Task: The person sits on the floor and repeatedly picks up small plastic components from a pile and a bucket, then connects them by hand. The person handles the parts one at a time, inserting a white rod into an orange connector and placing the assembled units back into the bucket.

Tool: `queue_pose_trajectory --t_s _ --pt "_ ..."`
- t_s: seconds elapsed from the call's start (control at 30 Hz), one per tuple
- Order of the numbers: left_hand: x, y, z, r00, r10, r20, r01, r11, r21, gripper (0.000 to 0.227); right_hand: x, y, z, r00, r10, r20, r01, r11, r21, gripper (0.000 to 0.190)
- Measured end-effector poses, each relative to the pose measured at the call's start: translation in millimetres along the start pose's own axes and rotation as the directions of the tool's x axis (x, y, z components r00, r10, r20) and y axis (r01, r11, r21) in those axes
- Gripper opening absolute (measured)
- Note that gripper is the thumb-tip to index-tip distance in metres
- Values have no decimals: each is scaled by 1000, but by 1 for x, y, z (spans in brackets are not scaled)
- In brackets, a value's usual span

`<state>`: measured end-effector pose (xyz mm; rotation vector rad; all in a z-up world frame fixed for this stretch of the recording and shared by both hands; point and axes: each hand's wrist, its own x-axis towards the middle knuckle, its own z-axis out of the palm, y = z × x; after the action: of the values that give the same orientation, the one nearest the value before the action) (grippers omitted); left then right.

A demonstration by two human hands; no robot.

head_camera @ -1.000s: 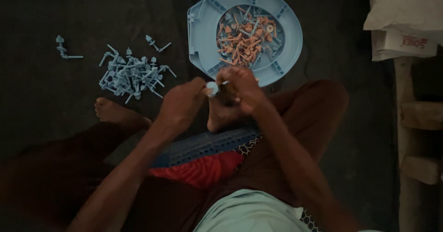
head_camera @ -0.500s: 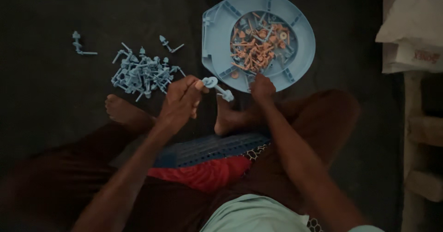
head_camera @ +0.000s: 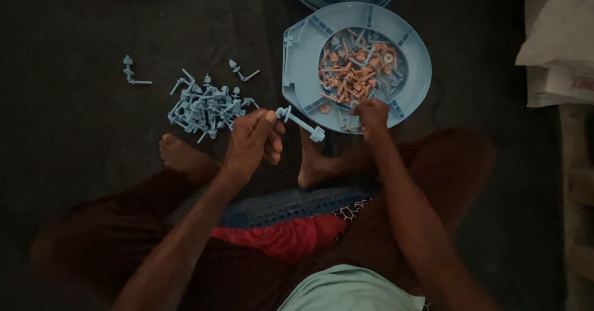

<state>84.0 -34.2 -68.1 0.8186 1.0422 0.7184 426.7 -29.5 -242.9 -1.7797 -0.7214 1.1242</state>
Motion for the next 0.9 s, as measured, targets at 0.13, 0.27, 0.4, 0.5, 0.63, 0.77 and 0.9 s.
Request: queue_pose_trajectory --t_s 0.13,0.27,0.4,0.5,0.63,0.77,0.9 --pt "-4 -4 -5 999 51 16 -52 998 24 36 -6 -27 -9 963 206 174 -263 856 444 6" --pt "-9 -7 -11 992 123 6 -123 988 89 37 -10 -41 -13 958 229 174 -288 754 591 11" --pt "-13 -10 -18 997 53 -48 -52 998 36 36 -6 -37 -25 906 -31 421 -314 616 722 16" --pt "-17 -16 -24 992 119 -39 -117 992 41 37 -10 -29 -34 875 -185 448 -273 574 772 9" --pt "-17 -26 -34 994 107 -36 -105 993 51 37 -9 -32 -31 854 -206 479 -318 522 792 19" --pt "-15 -40 -41 996 58 -70 -58 998 13 35 -10 -36 -26 866 -139 481 -347 527 776 8" --pt "-11 -49 -48 989 -2 -145 19 993 118 37 -7 -28 -28 866 -147 478 -317 578 752 13"
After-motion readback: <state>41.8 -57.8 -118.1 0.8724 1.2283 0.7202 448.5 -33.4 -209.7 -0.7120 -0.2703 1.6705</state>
